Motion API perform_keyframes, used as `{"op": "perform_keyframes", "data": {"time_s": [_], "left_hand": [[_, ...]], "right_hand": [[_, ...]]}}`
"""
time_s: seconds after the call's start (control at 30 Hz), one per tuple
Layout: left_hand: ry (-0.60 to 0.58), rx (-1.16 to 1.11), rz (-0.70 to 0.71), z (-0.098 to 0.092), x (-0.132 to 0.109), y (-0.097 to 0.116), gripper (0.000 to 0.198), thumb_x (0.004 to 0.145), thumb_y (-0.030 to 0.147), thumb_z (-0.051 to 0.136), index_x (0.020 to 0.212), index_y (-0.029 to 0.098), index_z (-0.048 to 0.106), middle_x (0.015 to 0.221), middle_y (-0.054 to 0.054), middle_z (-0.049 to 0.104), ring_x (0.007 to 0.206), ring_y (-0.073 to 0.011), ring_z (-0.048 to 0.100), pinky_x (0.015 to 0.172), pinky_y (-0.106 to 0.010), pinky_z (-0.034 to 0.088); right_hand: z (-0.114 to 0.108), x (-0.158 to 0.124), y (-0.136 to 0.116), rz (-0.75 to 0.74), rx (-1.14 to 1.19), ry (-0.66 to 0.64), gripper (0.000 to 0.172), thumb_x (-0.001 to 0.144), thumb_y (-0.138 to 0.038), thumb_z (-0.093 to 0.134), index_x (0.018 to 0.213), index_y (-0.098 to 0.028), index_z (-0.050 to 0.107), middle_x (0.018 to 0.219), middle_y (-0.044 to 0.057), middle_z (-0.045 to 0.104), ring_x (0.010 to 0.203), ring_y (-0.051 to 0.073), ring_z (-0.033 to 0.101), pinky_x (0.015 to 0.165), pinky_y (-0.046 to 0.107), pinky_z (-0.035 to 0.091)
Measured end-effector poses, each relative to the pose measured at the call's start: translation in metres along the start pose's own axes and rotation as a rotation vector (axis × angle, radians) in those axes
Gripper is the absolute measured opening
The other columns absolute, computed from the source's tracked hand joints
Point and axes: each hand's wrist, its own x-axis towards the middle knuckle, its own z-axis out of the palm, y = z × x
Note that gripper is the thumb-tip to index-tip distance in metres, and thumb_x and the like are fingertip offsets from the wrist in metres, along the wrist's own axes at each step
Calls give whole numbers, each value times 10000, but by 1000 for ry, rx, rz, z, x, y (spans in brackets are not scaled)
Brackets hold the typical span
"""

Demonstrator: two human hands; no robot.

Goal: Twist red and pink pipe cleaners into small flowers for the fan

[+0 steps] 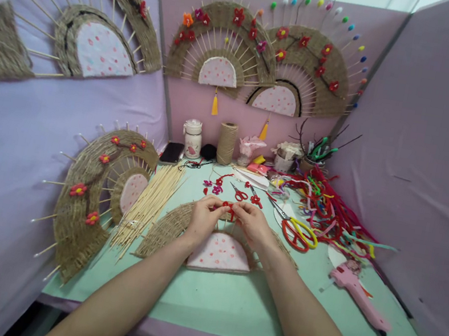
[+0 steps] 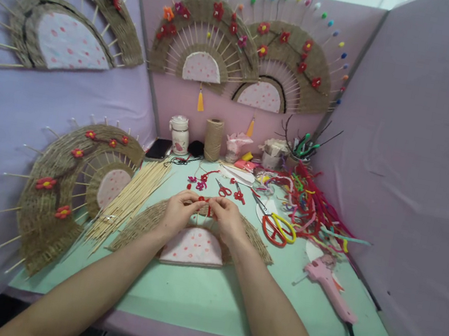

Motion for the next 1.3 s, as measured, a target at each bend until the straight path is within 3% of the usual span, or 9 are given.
{"op": "perform_keyframes", "data": {"time_s": [0.2,0.5,0.7,0.83,1.07,1.3], "left_hand": [[-11,14,-4,0,2,-5,117,684,260,663,629,157,657,721,-28,595,724,-145,553,668,-258,418],[-29,19,-5,3,-2,1,76,696,214,652,656,165,693,721,-32,620,721,-147,571,686,-270,437],[-25,81,154,6,-6,-1,102,749,188,608,697,167,693,727,-27,596,696,-131,554,666,-259,433],[-27,116,204,8,-9,1,120,777,180,578,725,163,684,764,-36,608,727,-135,566,683,-258,449],[-80,146,227,12,-14,7,134,789,231,572,856,172,672,864,-54,613,782,-141,581,682,-248,492],[-15,131,174,13,-12,0,87,757,223,603,790,169,662,813,-43,615,752,-139,574,678,-252,477]], "right_hand": [[3,1,2,-44,9,78,311,626,-447,685,686,-162,574,563,-38,503,503,84,391,502,230,310],[12,1,6,-1,312,87,243,611,-358,721,632,-156,587,552,-31,500,482,65,393,446,204,315],[10,2,3,95,436,24,245,581,-286,772,578,-149,568,543,-23,507,481,56,409,411,181,320],[8,2,2,113,499,65,235,544,-246,795,621,-146,597,580,-22,544,488,48,430,402,165,323],[8,0,-1,78,460,189,273,515,-293,807,673,-164,625,592,-20,590,504,74,488,427,189,372],[15,-3,2,68,337,279,240,547,-331,754,681,-173,632,663,9,634,565,109,538,462,216,359]]}}
